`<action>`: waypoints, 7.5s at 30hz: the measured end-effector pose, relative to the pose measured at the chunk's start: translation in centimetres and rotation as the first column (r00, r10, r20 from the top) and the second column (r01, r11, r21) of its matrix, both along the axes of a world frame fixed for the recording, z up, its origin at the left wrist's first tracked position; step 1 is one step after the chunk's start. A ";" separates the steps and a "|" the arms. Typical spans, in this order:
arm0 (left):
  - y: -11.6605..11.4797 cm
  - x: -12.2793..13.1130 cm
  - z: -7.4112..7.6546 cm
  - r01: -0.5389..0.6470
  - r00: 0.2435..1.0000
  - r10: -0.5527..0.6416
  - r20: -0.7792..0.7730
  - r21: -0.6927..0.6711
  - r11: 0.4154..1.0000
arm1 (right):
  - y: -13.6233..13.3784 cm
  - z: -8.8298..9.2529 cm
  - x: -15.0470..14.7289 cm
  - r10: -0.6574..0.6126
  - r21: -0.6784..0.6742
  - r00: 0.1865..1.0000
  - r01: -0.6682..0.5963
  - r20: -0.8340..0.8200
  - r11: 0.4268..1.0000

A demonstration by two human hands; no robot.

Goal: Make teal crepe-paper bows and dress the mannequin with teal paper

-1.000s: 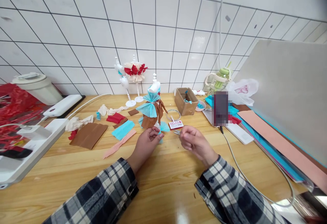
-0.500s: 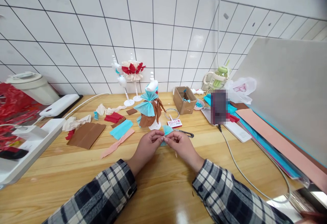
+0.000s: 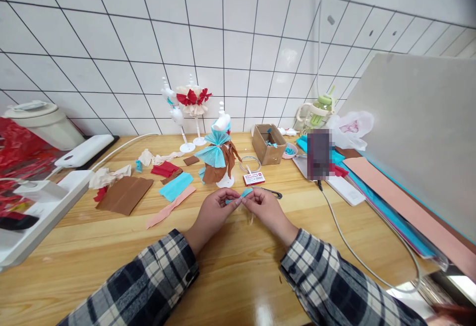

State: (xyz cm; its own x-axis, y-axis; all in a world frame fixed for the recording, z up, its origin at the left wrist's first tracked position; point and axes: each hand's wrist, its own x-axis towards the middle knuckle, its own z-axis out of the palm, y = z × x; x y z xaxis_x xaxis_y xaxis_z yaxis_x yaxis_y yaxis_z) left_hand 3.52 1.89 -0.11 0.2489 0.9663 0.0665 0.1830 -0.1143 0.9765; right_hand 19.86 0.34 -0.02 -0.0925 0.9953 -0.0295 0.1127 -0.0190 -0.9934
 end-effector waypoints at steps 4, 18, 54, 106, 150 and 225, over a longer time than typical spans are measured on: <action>0.0 -0.1 0.1 -0.017 0.999 0.017 -0.030 0.005 1.000 | 0.0 0.0 0.0 0.036 -0.036 0.999 -0.037 -0.027 0.999; -0.1 -0.2 0.1 0.007 0.999 -0.005 -0.039 0.046 0.999 | -0.1 0.4 -0.1 0.023 -0.077 0.994 -0.031 -0.109 0.996; 0.0 -0.5 0.0 0.027 1.000 -0.026 -0.006 0.054 0.998 | 0.2 -0.7 -0.4 0.037 -0.111 0.993 -0.049 -0.109 0.993; 0.5 -0.5 -0.7 0.173 0.933 -0.092 0.349 -0.208 0.963 | -0.3 -0.2 -0.1 0.066 0.059 0.998 -0.065 -0.018 0.996; -0.1 -0.4 0.5 0.073 0.997 -0.073 -0.009 0.003 0.997 | -0.3 0.2 0.0 -0.008 0.053 0.998 0.011 -0.060 0.999; -0.1 -1.9 1.0 0.309 0.716 0.282 -0.639 0.652 0.693 | 0.2 -0.1 1.1 0.123 0.131 0.988 -0.135 0.092 0.982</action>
